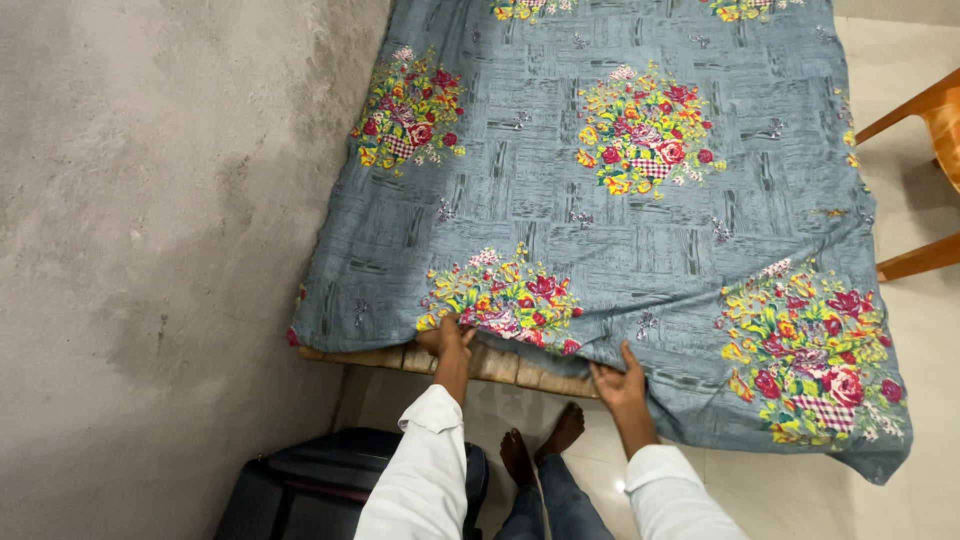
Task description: The person spreads a blue floral bedsheet over a mattress, smoothing it out and tucking the edges under the mattress. They adjust the sheet along the sides and corners to ensure it is flat and properly aligned.
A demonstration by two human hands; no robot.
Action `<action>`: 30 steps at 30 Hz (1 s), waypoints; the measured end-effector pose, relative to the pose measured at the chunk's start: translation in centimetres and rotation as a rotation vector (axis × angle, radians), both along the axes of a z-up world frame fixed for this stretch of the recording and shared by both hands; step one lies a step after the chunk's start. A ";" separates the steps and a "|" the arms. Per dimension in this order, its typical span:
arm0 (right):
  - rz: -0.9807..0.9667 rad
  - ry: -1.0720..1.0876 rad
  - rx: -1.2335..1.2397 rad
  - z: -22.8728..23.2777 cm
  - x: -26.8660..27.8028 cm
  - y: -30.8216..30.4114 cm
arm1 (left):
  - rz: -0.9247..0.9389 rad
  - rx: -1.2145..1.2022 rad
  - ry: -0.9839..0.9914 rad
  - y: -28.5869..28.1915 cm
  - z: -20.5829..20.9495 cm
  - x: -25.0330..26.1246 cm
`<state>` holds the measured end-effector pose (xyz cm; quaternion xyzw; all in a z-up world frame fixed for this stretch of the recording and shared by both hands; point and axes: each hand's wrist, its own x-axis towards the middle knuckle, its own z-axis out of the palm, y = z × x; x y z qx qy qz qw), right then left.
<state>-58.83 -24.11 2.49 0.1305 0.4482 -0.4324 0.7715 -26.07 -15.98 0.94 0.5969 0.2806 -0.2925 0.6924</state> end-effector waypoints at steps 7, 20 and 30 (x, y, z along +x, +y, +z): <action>-0.001 0.043 -0.304 2.6 -2.4 -9.4 | -0.087 -0.265 -0.080 -2.1 4.8 2.0; 0.247 0.244 -0.022 1.0 -4.4 0.1 | -0.268 -0.080 0.038 6.6 -0.8 -0.6; 0.228 0.139 -0.003 1.2 -5.0 0.4 | -0.319 0.038 0.273 6.7 -1.0 2.3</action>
